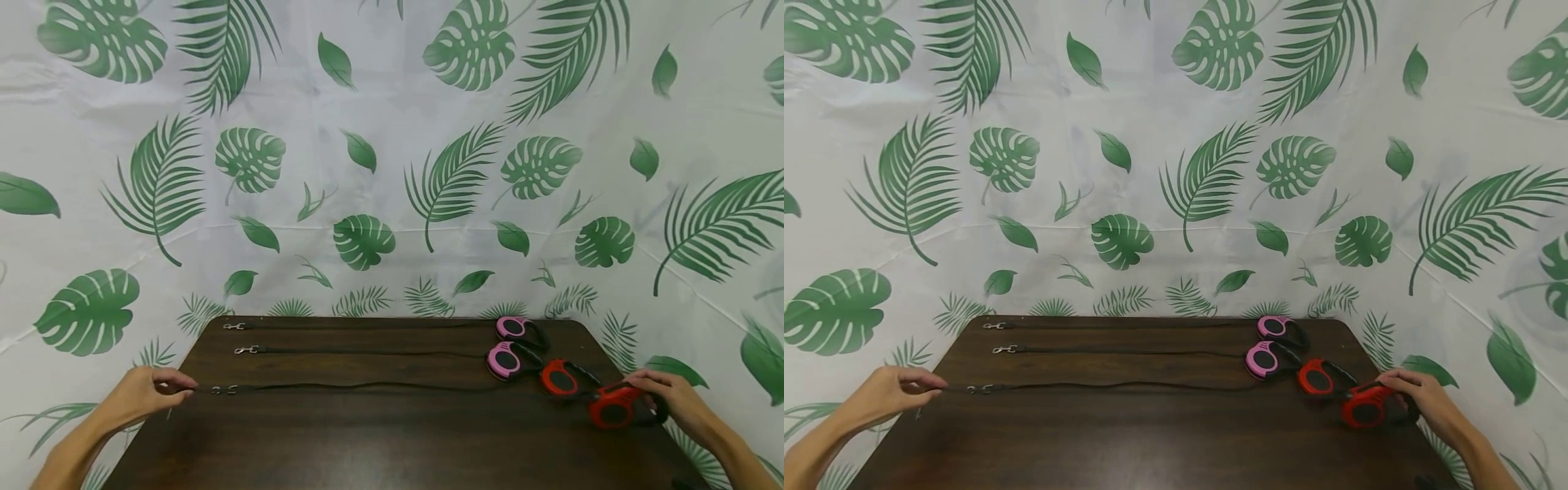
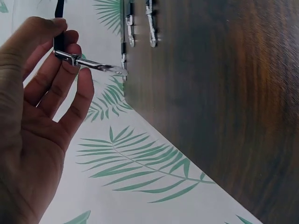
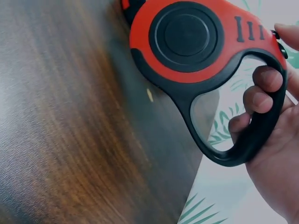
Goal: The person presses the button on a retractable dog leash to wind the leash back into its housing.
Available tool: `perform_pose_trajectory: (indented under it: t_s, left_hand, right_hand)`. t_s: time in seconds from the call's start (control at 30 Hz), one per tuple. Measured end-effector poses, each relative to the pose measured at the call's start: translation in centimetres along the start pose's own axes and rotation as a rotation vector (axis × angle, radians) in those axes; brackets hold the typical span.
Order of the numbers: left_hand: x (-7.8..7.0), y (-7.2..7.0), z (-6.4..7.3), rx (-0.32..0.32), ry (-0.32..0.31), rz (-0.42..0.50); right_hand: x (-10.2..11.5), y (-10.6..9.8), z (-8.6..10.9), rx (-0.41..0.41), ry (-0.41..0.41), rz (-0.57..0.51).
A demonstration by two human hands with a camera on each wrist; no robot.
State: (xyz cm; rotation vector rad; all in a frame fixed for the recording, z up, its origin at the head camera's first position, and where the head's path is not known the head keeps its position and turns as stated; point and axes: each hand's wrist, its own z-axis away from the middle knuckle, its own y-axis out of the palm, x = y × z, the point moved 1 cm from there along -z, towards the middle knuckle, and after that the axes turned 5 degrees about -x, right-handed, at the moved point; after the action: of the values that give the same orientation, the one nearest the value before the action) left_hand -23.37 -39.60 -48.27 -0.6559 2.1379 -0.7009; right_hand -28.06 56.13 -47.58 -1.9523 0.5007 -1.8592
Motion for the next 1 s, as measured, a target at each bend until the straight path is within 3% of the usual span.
perform_pose_trajectory:
  t_s: [0.13,0.33,0.7,0.83,1.0]
  left_hand:
    - [-0.4,-0.1,-0.4,-0.008,-0.057,0.035]
    - [-0.8,-0.3,-1.0,-0.019,-0.086,0.053]
    - [-0.7,-0.7,-1.0,0.005,-0.172,0.056]
    - [-0.7,-0.9,-0.9,-0.001,-0.185,0.061]
    - [-0.5,-0.8,-0.7,-0.022,-0.189,0.043]
  right_hand:
    - [0.0,-0.5,-0.3,0.035,-0.058,-0.17]
    - [0.0,-1.2,-0.7,0.11,-0.042,-0.406]
    - [0.4,-1.6,-0.7,0.203,-0.095,-0.487]
    - [0.6,-1.4,-0.8,0.201,-0.108,-0.49]
    - [0.9,-1.0,-0.7,0.143,-0.127,-0.55]
